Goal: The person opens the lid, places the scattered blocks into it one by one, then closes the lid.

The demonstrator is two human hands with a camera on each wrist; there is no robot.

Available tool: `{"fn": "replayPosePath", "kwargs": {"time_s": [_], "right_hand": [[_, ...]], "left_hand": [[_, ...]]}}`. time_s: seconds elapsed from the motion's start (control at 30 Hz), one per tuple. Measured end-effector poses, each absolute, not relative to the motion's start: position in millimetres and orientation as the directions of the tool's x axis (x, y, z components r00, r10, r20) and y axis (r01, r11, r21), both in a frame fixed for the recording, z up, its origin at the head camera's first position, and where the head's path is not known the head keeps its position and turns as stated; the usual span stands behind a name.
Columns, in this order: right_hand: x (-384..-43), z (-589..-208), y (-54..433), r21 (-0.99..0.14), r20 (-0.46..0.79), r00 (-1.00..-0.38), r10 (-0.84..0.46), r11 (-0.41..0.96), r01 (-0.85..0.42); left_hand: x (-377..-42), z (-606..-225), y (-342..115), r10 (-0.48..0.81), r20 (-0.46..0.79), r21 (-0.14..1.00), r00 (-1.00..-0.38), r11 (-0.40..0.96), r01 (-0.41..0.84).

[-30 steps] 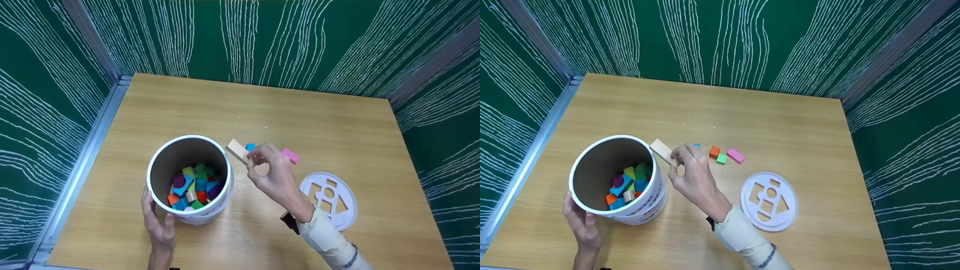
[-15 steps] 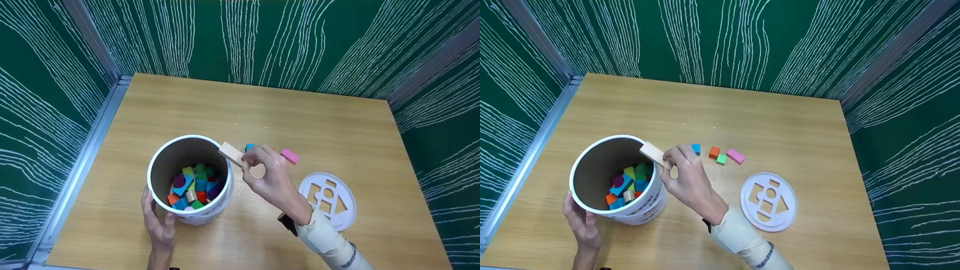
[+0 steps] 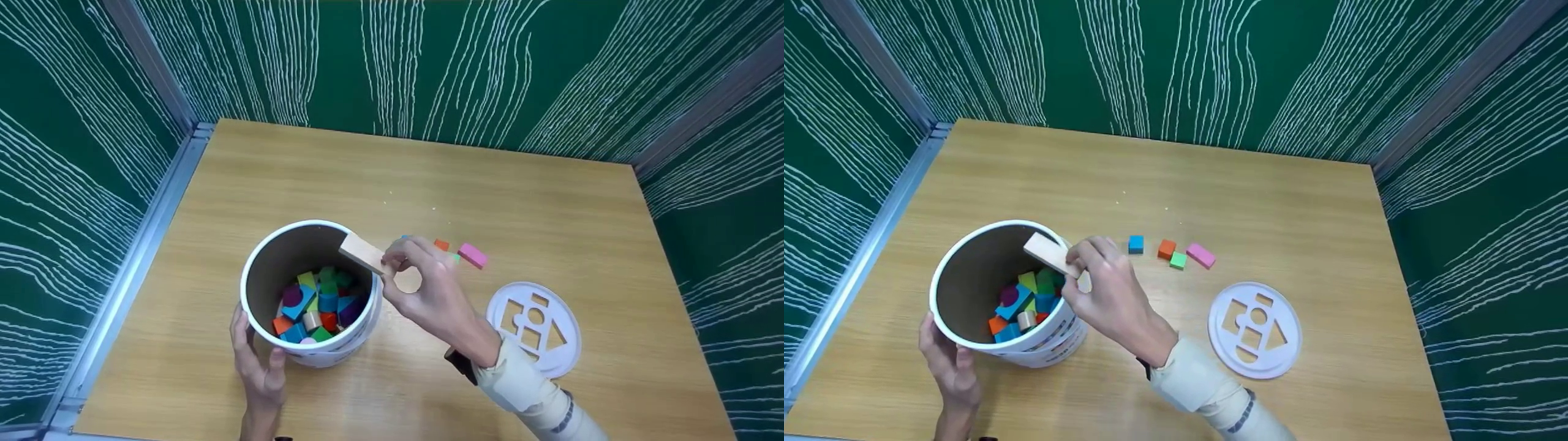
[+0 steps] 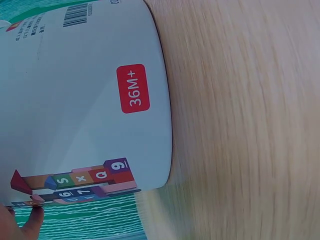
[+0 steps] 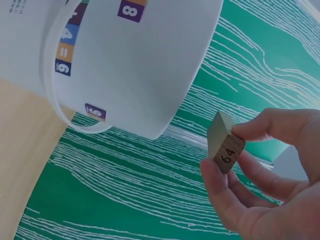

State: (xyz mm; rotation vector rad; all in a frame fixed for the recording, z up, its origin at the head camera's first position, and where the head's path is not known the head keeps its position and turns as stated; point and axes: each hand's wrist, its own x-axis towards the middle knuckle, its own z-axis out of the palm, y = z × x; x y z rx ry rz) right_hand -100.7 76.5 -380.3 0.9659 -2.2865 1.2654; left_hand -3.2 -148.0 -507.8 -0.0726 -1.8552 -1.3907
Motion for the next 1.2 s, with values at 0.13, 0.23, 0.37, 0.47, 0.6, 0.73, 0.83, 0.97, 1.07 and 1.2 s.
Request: {"fn": "replayPosePath", "kwargs": {"time_s": [0.13, 0.23, 0.37, 0.47, 0.6, 0.73, 0.83, 0.97, 1.07, 1.2], "right_hand": [[-100, -379, 70, -0.621, 0.574, -0.710, -0.407, 0.348, -0.702], [-99, -379, 66, -0.619, 0.575, -0.706, -0.414, 0.345, -0.706], [-99, -381, 64, -0.600, 0.607, -0.680, -0.412, 0.323, -0.732], [-99, -384, 64, -0.590, 0.624, -0.663, -0.413, 0.307, -0.747], [-101, -387, 62, -0.594, 0.608, -0.668, -0.429, 0.312, -0.741], [-101, -389, 61, -0.602, 0.588, -0.678, -0.440, 0.321, -0.731], [-100, -390, 60, -0.606, 0.581, -0.677, -0.452, 0.315, -0.730], [-100, -392, 58, -0.613, 0.563, -0.674, -0.478, 0.305, -0.728], [-101, -395, 56, -0.627, 0.540, -0.684, -0.491, 0.308, -0.716], [-101, -399, 53, -0.650, 0.510, -0.699, -0.502, 0.308, -0.695]], "left_hand": [[-5, -516, -151, -0.394, 0.621, 0.779, -0.678, 0.402, 0.481], [-6, -525, -154, -0.391, 0.623, 0.777, -0.678, 0.409, 0.478], [-8, -536, -157, -0.395, 0.634, 0.770, -0.665, 0.407, 0.492], [-9, -540, -158, -0.401, 0.635, 0.769, -0.660, 0.403, 0.496], [-8, -541, -159, -0.403, 0.625, 0.777, -0.668, 0.405, 0.482], [-7, -534, -157, -0.395, 0.622, 0.778, -0.677, 0.409, 0.477], [-5, -522, -153, -0.391, 0.621, 0.779, -0.679, 0.408, 0.476], [-2, -508, -148, -0.396, 0.616, 0.783, -0.681, 0.398, 0.478], [-2, -508, -148, -0.399, 0.606, 0.791, -0.688, 0.395, 0.468], [-3, -521, -153, -0.400, 0.593, 0.799, -0.699, 0.399, 0.449]]}}
